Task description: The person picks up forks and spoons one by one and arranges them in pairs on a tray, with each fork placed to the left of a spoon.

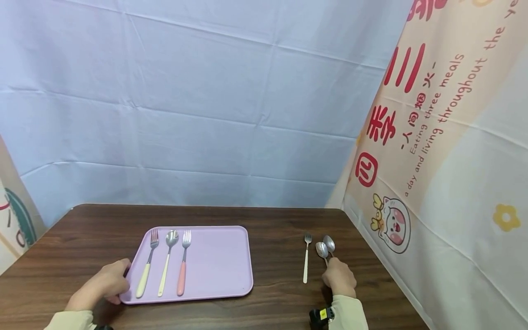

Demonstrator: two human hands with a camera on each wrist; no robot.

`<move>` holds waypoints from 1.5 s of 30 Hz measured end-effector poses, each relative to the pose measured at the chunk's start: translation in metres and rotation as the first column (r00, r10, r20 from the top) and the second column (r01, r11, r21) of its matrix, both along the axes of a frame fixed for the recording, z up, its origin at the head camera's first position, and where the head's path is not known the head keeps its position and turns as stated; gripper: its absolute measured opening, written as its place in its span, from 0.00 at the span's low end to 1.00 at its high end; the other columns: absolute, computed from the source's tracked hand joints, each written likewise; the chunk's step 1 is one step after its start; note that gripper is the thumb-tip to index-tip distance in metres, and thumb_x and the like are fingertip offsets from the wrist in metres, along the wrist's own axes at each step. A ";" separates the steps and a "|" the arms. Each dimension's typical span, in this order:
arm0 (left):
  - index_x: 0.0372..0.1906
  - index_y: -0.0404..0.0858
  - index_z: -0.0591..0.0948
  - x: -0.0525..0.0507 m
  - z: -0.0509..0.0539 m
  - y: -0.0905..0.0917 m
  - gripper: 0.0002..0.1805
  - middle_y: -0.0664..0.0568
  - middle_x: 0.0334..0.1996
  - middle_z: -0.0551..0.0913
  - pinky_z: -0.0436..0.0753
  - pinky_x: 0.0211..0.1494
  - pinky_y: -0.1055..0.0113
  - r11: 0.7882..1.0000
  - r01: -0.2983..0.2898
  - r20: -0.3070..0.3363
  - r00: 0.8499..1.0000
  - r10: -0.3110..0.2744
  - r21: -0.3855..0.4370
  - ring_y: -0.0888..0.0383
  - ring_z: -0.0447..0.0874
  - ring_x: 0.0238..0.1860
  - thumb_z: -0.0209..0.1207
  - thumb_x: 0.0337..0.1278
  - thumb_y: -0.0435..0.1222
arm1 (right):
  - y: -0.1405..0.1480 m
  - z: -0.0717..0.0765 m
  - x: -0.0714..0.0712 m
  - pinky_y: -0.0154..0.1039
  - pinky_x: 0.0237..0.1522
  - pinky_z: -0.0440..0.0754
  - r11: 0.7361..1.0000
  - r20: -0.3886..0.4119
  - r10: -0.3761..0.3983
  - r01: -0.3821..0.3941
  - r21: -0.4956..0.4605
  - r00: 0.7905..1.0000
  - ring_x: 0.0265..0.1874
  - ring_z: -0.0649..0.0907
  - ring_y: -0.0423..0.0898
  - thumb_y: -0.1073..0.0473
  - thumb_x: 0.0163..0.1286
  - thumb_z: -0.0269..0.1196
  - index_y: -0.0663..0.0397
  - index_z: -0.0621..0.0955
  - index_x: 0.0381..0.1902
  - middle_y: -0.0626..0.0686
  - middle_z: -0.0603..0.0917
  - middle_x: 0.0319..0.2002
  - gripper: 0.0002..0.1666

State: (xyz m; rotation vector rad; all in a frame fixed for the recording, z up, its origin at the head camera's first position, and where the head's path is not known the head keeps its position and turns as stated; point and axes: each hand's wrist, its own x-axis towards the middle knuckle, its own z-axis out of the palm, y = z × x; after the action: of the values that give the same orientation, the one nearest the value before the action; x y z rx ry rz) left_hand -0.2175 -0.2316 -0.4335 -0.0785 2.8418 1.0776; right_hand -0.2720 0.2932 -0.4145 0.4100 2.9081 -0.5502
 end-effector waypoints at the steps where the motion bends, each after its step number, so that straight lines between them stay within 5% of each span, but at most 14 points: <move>1: 0.33 0.25 0.66 0.000 -0.001 0.000 0.14 0.38 0.23 0.70 0.82 0.13 0.66 1.000 0.002 -0.001 1.000 -0.002 -0.002 0.51 0.76 0.14 0.49 0.32 0.17 | 0.000 0.000 0.000 0.47 0.23 0.73 1.000 0.001 -0.001 0.001 -0.003 1.000 0.26 0.73 0.57 0.68 0.57 0.55 0.70 0.73 0.35 0.61 0.74 0.28 0.09; 20: 0.33 0.25 0.66 -0.002 -0.001 0.000 0.14 0.38 0.23 0.70 0.82 0.14 0.66 1.000 0.005 0.008 1.000 -0.005 -0.006 0.51 0.77 0.15 0.49 0.32 0.17 | 0.001 0.000 0.003 0.44 0.20 0.72 1.000 0.002 -0.007 0.007 -0.023 1.000 0.24 0.74 0.55 0.68 0.56 0.54 0.64 0.73 0.26 0.58 0.74 0.23 0.02; 45: 0.34 0.25 0.66 0.000 -0.001 0.000 0.15 0.36 0.24 0.70 0.82 0.13 0.65 1.000 -0.017 0.007 1.000 0.016 0.014 0.50 0.77 0.14 0.48 0.31 0.16 | 0.000 0.004 0.005 0.38 0.17 0.67 0.994 -0.046 0.066 -0.070 -0.089 0.997 0.17 0.71 0.49 0.68 0.53 0.52 0.52 0.66 0.13 0.53 0.68 0.16 0.13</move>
State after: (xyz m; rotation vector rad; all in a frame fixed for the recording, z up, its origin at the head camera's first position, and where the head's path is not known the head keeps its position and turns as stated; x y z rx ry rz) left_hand -0.2176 -0.2320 -0.4345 -0.1044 2.8326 1.0979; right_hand -0.2669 0.2936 -0.4109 0.2889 2.9119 -0.6852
